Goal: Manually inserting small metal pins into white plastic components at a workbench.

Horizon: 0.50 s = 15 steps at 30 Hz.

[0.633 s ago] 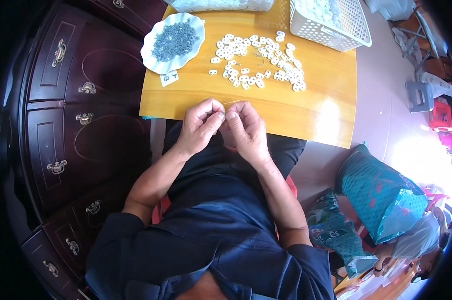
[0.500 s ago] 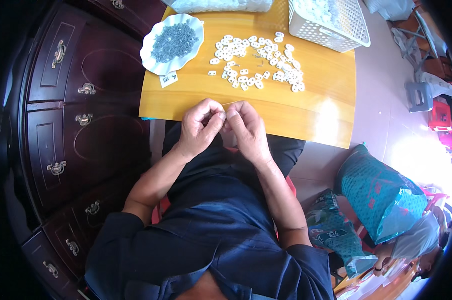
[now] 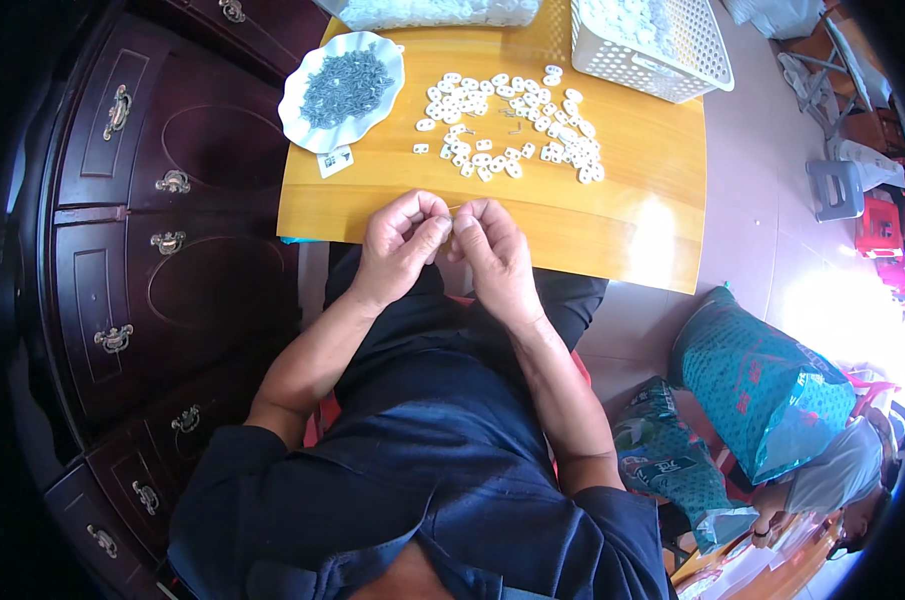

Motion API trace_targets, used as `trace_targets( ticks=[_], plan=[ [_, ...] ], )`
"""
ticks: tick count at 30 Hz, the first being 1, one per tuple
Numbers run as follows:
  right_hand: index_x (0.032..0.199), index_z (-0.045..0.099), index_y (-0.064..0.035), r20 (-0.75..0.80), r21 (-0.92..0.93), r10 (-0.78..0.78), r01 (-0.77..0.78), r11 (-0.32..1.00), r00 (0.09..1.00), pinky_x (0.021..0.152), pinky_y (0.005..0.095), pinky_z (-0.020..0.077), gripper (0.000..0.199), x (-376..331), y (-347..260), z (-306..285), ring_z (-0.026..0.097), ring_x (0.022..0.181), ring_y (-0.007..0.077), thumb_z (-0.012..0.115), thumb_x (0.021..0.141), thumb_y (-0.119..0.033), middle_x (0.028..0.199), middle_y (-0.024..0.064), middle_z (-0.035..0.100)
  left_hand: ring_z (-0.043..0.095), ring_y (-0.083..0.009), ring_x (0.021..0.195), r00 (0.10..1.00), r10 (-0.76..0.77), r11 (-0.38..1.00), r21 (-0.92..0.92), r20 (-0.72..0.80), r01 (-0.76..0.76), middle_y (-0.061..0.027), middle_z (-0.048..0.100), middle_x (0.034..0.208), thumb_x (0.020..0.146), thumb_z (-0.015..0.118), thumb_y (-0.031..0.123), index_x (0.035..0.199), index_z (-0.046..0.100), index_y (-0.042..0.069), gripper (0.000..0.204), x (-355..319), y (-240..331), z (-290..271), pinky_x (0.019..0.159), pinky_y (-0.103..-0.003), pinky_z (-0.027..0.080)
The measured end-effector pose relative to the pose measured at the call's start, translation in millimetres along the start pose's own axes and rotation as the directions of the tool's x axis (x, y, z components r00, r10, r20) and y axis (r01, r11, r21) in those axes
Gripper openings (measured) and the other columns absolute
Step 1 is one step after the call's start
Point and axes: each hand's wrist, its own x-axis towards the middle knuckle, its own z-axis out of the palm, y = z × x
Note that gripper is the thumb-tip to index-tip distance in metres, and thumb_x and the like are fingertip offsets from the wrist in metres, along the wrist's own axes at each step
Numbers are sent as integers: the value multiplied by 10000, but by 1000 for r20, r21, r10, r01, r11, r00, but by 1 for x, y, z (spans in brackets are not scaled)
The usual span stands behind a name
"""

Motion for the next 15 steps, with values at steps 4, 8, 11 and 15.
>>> trace_targets(
  ticks=[4,8,11,15],
  plan=[
    [1008,567,-52,5,245,113,-111,963,994,708,245,453,185,1,-5,4,522,753,87,519,1063,-222,839,-6,551,636,-69,622,988,154,973,169,13,-154,-40,656,744,975,587,10,933,564,-6,51,1,-2,1,558,-216,519],
    [1025,581,-72,111,455,199,-228,861,974,694,237,448,173,0,-8,5,509,735,85,542,1047,-239,821,-25,531,642,-68,590,979,203,961,190,2,-200,-43,661,719,966,584,8,926,563,-6,47,1,-2,2,521,-216,517],
    [1056,594,-78,126,482,194,-232,845,973,686,215,456,155,0,-7,6,522,739,69,569,1031,-229,830,-39,542,624,-57,604,985,175,967,186,7,-173,-34,653,741,974,571,10,920,558,4,56,1,4,2,536,-206,506],
    [1055,602,-81,63,439,193,-201,876,979,680,203,447,155,0,-3,11,518,733,53,565,1035,-230,849,-39,567,616,-59,592,985,175,963,206,-1,-171,-30,635,711,950,566,-5,894,551,4,58,3,5,1,531,-206,499]
  ],
)
